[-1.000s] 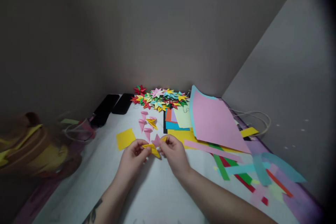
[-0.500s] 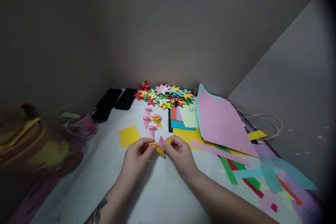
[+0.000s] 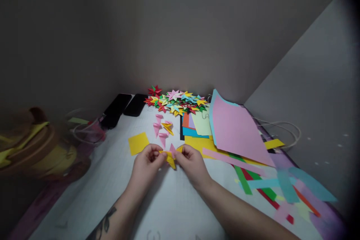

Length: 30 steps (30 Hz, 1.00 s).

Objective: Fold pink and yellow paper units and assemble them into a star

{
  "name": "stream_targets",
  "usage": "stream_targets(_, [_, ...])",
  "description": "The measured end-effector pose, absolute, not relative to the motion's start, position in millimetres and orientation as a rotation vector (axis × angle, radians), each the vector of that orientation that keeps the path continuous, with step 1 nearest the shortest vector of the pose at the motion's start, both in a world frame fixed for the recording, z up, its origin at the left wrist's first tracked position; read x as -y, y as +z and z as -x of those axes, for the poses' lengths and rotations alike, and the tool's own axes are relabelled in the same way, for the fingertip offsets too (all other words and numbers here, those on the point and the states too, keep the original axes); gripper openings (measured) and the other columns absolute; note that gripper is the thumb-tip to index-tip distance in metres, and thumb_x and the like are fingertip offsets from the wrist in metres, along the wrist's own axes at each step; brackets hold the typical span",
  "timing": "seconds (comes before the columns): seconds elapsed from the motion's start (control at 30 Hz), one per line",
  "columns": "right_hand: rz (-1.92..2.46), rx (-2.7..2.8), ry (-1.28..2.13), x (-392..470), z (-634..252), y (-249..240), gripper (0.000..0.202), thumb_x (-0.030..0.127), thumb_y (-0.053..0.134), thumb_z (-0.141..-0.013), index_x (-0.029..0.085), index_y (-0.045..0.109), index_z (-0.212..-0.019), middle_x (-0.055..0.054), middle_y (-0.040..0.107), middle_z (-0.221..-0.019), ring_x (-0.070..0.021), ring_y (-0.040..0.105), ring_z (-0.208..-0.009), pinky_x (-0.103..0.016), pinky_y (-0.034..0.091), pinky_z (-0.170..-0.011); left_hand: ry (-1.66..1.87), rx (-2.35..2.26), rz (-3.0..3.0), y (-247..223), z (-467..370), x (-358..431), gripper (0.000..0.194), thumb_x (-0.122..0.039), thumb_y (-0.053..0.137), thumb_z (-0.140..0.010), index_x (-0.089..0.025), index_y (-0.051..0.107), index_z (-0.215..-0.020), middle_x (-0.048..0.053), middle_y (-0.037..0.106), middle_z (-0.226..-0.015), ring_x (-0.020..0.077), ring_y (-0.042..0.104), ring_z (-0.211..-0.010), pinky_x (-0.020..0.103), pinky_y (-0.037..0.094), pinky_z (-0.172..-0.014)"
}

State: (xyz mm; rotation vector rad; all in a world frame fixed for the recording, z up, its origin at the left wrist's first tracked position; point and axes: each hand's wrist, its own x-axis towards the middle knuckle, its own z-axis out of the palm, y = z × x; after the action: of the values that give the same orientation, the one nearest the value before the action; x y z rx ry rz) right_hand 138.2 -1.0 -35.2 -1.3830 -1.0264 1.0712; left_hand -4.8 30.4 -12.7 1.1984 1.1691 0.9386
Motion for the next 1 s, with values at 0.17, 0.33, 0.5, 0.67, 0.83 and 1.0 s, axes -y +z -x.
stream_targets(0.17, [1.428, 1.063, 1.048, 0.6, -138.3, -30.7, 0.023, 0.027, 0.059, -0.074, 0.018, 0.047, -0.057, 0.005, 0.045, -0.052, -0.0088, 0.039, -0.05, -0.021, 0.03, -0.048, 0.929, -1.177, -1.214, -13.3, 4.5, -29.6, 0.02, -0.03, 0.066, -0.067, -0.016, 0.055, -0.078, -0.006, 0.053, -0.055, 0.0091, 0.053, -0.051, 0.019, 0.04, -0.051])
stream_targets(0.33, [1.43, 1.119, 1.049, 0.5, -138.1, -29.4, 0.021, 0.028, 0.058, -0.076, 0.017, 0.052, -0.06, 0.003, 0.051, -0.056, -0.0104, 0.044, -0.053, -0.022, 0.034, -0.051, 0.91, -1.173, -1.27, -15.6, 5.7, -29.6, 0.02, -0.03, 0.065, -0.069, -0.016, 0.055, -0.079, -0.005, 0.053, -0.057, 0.01, 0.054, -0.052, 0.02, 0.04, -0.051])
stream_targets(0.5, [1.435, 1.151, 1.076, 2.5, -137.9, -26.4, 0.018, 0.027, 0.058, -0.076, 0.016, 0.056, -0.061, 0.001, 0.056, -0.059, -0.0113, 0.047, -0.056, -0.022, 0.037, -0.053, 0.913, -1.151, -1.247, -14.6, 6.0, -30.8, 0.022, -0.03, 0.066, -0.067, -0.016, 0.054, -0.08, -0.004, 0.055, -0.058, 0.0118, 0.057, -0.052, 0.021, 0.041, -0.051])
stream_targets(0.67, [1.451, 1.189, 1.077, 2.9, -137.9, -24.0, 0.019, 0.028, 0.058, -0.076, 0.017, 0.058, -0.061, 0.001, 0.058, -0.059, -0.012, 0.049, -0.056, -0.022, 0.038, -0.054, 0.96, -1.171, -1.229, -10.7, 5.4, -31.2, 0.023, -0.03, 0.067, -0.064, -0.016, 0.054, -0.077, -0.006, 0.052, -0.055, 0.0101, 0.053, -0.049, 0.02, 0.039, -0.049])
stream_targets(0.83, [1.459, 1.194, 1.05, 2.8, -137.3, -23.7, 0.019, 0.028, 0.057, -0.075, 0.017, 0.057, -0.06, 0.0, 0.058, -0.058, -0.0121, 0.05, -0.056, -0.022, 0.038, -0.053, 0.964, -1.177, -1.252, -9.5, 4.4, -29.0, 0.023, -0.029, 0.068, -0.063, -0.016, 0.054, -0.076, -0.006, 0.05, -0.056, 0.0088, 0.048, -0.05, 0.019, 0.037, -0.048])
stream_targets(1.0, [1.47, 1.181, 1.037, 2.8, -136.6, -23.8, 0.016, 0.024, 0.056, -0.074, 0.017, 0.057, -0.06, 0.001, 0.058, -0.057, -0.012, 0.05, -0.055, -0.023, 0.039, -0.054, 0.924, -1.147, -1.238, -10.5, 4.3, -27.5, 0.025, -0.029, 0.067, -0.065, -0.016, 0.054, -0.081, -0.005, 0.052, -0.057, 0.01, 0.051, -0.052, 0.02, 0.039, -0.05])
